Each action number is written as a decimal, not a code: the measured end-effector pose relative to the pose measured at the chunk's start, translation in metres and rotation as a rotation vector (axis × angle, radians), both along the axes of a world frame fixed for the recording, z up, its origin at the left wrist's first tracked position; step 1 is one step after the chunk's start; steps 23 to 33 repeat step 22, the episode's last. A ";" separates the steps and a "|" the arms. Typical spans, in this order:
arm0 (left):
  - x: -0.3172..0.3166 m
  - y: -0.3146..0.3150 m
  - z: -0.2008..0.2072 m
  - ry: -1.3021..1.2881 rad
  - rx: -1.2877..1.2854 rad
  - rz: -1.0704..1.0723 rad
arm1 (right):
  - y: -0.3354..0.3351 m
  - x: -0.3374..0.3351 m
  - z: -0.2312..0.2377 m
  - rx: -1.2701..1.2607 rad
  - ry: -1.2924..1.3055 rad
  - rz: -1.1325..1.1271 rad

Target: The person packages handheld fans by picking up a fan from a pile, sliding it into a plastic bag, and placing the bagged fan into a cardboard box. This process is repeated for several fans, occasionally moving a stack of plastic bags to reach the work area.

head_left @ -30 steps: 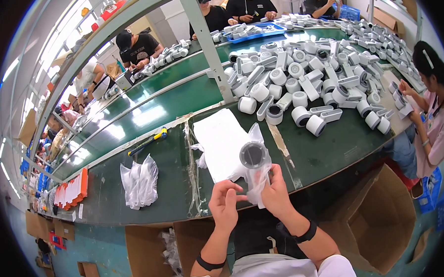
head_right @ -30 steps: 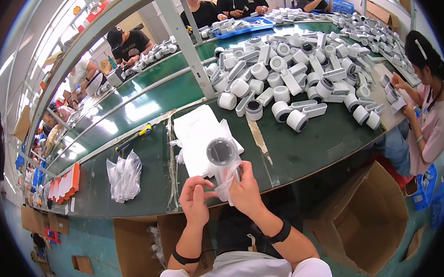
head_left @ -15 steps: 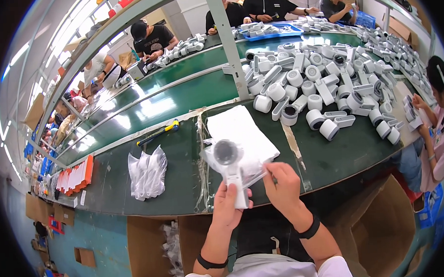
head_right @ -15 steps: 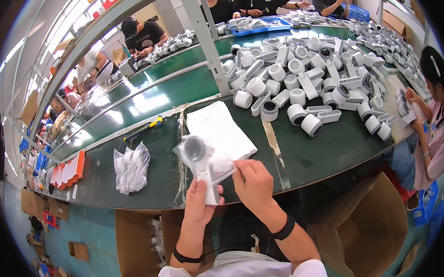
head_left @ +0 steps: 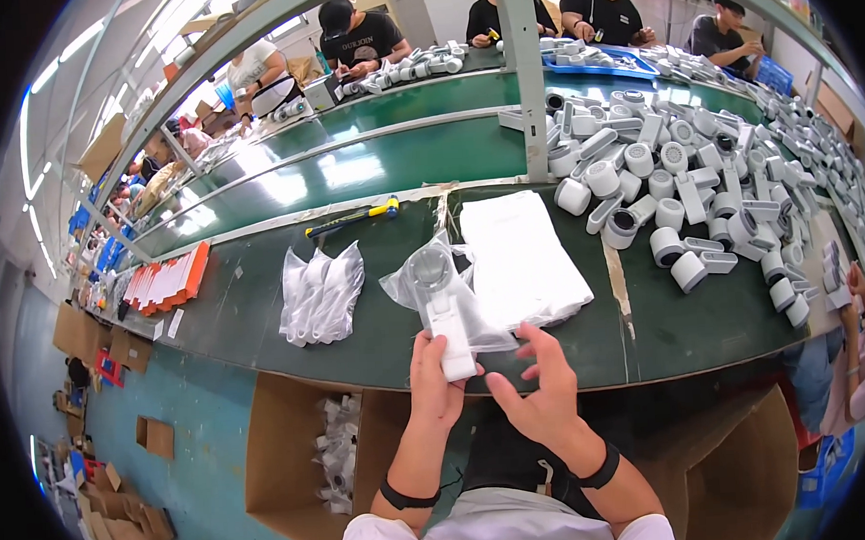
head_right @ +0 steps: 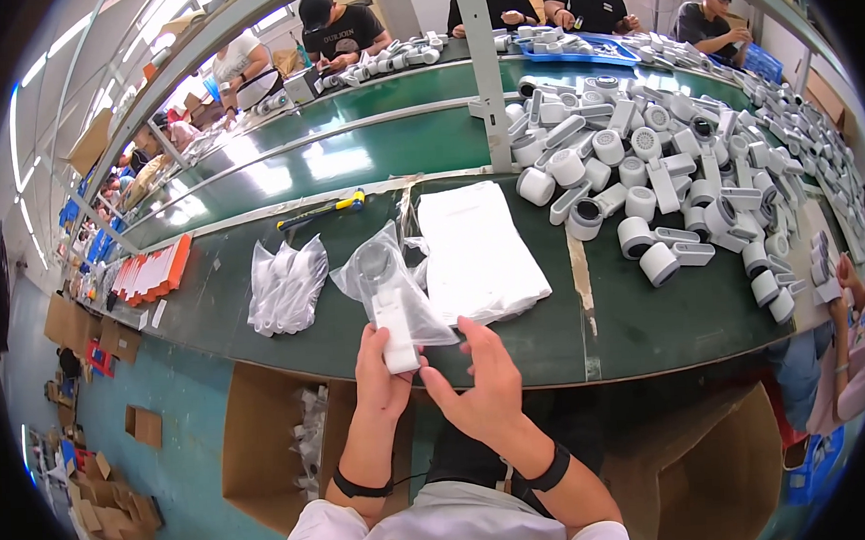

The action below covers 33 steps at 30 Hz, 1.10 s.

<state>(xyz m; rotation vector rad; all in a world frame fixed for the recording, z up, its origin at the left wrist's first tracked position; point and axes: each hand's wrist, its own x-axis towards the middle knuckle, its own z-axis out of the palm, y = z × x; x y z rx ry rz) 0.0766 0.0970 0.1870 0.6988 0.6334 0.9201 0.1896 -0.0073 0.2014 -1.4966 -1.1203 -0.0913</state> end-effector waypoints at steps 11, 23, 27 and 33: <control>-0.010 0.011 -0.009 -0.013 0.018 0.144 | 0.018 -0.012 -0.018 0.058 -0.020 0.099; -0.069 0.110 -0.044 1.240 1.157 0.682 | 0.002 0.007 -0.050 -0.153 -0.030 0.257; -0.069 0.110 -0.044 1.240 1.157 0.682 | 0.002 0.007 -0.050 -0.153 -0.030 0.257; -0.069 0.110 -0.044 1.240 1.157 0.682 | 0.002 0.007 -0.050 -0.153 -0.030 0.257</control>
